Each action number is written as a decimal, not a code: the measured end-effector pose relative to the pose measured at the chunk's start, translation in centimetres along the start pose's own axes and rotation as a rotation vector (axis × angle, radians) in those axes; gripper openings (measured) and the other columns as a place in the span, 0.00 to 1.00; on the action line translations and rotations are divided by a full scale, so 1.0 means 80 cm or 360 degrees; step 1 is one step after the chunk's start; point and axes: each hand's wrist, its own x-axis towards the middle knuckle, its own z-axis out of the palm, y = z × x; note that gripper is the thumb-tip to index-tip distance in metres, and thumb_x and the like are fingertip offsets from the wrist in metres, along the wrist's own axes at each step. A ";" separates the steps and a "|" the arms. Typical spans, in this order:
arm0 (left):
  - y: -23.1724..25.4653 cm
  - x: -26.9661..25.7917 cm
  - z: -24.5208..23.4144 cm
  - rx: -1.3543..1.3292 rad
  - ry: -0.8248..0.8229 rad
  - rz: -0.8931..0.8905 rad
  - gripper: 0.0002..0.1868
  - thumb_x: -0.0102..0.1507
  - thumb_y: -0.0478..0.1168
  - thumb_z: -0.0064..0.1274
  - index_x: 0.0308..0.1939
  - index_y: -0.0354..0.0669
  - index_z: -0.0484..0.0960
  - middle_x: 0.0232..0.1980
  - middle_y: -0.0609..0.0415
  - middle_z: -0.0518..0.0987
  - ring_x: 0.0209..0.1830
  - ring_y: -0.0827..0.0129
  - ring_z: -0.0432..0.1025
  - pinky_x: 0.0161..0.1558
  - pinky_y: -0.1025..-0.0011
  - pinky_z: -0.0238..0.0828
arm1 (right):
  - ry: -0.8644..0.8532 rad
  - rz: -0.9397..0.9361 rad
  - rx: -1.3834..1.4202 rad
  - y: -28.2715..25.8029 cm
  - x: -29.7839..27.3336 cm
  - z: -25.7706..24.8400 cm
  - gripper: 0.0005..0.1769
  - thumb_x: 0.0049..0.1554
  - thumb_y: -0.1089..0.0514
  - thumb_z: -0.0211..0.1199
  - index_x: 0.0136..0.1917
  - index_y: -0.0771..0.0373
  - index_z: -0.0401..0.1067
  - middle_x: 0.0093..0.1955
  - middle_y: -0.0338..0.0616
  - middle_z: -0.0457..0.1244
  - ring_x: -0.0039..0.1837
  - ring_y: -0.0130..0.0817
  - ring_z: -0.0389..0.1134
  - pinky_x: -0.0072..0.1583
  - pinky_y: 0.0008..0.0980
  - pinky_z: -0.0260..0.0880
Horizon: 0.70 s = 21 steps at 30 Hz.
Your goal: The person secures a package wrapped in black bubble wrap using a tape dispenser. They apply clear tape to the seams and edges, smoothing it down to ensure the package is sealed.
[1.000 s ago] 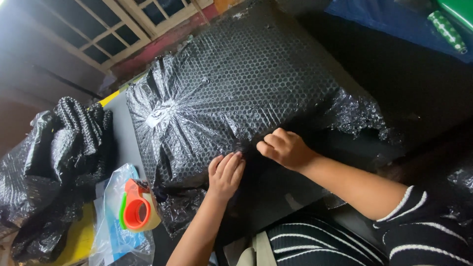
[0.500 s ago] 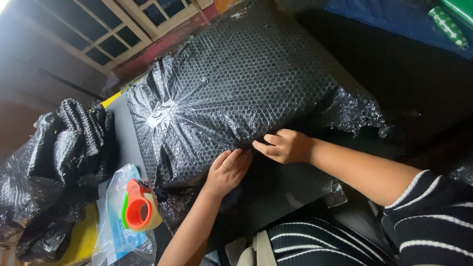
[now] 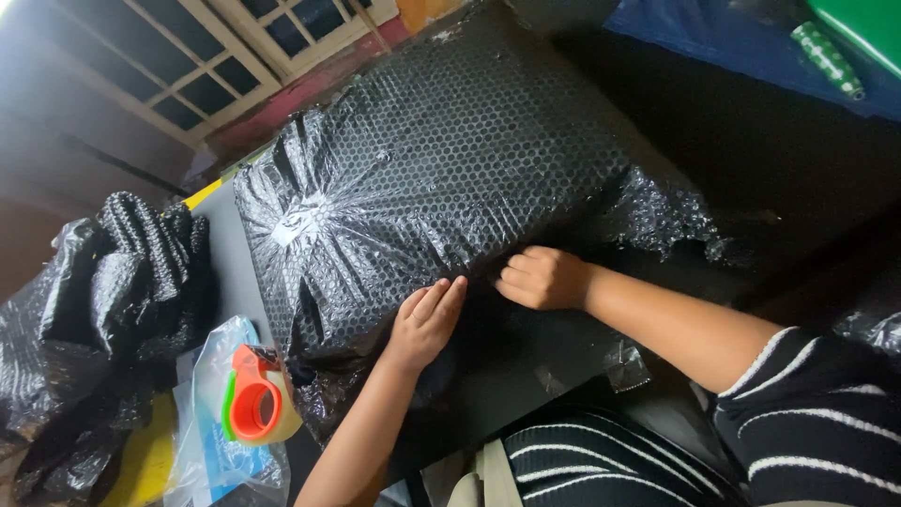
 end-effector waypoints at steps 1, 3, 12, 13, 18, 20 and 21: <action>0.000 0.011 -0.006 0.0011 -0.0004 0.0005 0.12 0.66 0.31 0.54 0.53 0.33 0.85 0.62 0.50 0.82 0.59 0.59 0.77 0.58 0.58 0.77 | 0.0002 0.0027 0.0005 0.000 0.002 -0.001 0.22 0.65 0.57 0.58 0.28 0.54 0.64 0.29 0.31 0.52 0.31 0.31 0.56 0.33 0.30 0.56; 0.006 0.008 0.001 0.0064 -0.0030 -0.0005 0.14 0.66 0.36 0.54 0.54 0.35 0.84 0.64 0.52 0.80 0.60 0.59 0.75 0.58 0.58 0.76 | 0.0036 0.0095 0.0019 -0.006 -0.004 0.007 0.21 0.64 0.59 0.59 0.28 0.54 0.65 0.29 0.32 0.51 0.31 0.32 0.56 0.32 0.30 0.56; -0.006 -0.089 0.085 0.0181 -0.0079 -0.0024 0.10 0.68 0.43 0.54 0.50 0.45 0.84 0.69 0.58 0.78 0.63 0.62 0.71 0.54 0.61 0.72 | 0.0134 0.0391 -0.0275 -0.012 0.004 0.014 0.22 0.62 0.63 0.59 0.28 0.52 0.60 0.29 0.30 0.45 0.30 0.30 0.51 0.33 0.29 0.52; -0.004 -0.085 0.082 0.0170 -0.0065 -0.0040 0.09 0.68 0.42 0.52 0.48 0.48 0.85 0.68 0.58 0.78 0.63 0.62 0.71 0.54 0.62 0.72 | 0.0138 0.0474 -0.0318 -0.012 0.010 0.010 0.22 0.62 0.62 0.61 0.28 0.52 0.59 0.29 0.29 0.44 0.30 0.30 0.50 0.33 0.29 0.51; -0.007 -0.070 0.059 0.0172 -0.0244 0.0028 0.09 0.67 0.36 0.52 0.51 0.49 0.83 0.68 0.60 0.78 0.64 0.64 0.70 0.56 0.63 0.73 | 0.0156 0.1278 0.0685 -0.006 0.038 -0.089 0.15 0.46 0.48 0.80 0.35 0.53 0.75 0.33 0.35 0.61 0.39 0.33 0.65 0.44 0.32 0.65; -0.003 -0.049 0.049 0.0171 -0.0271 0.0038 0.11 0.68 0.35 0.51 0.53 0.49 0.82 0.70 0.62 0.77 0.66 0.67 0.70 0.58 0.66 0.73 | 0.0292 0.1593 0.0916 -0.002 0.023 -0.152 0.12 0.50 0.46 0.78 0.39 0.52 0.80 0.35 0.35 0.65 0.41 0.30 0.68 0.47 0.28 0.68; -0.001 -0.028 0.039 0.0239 -0.0096 0.0032 0.09 0.69 0.34 0.54 0.53 0.47 0.82 0.69 0.64 0.75 0.72 0.71 0.62 0.50 0.70 0.72 | 0.0489 0.2128 0.0744 -0.002 -0.003 -0.178 0.05 0.55 0.55 0.70 0.43 0.56 0.78 0.40 0.38 0.67 0.44 0.28 0.69 0.50 0.26 0.68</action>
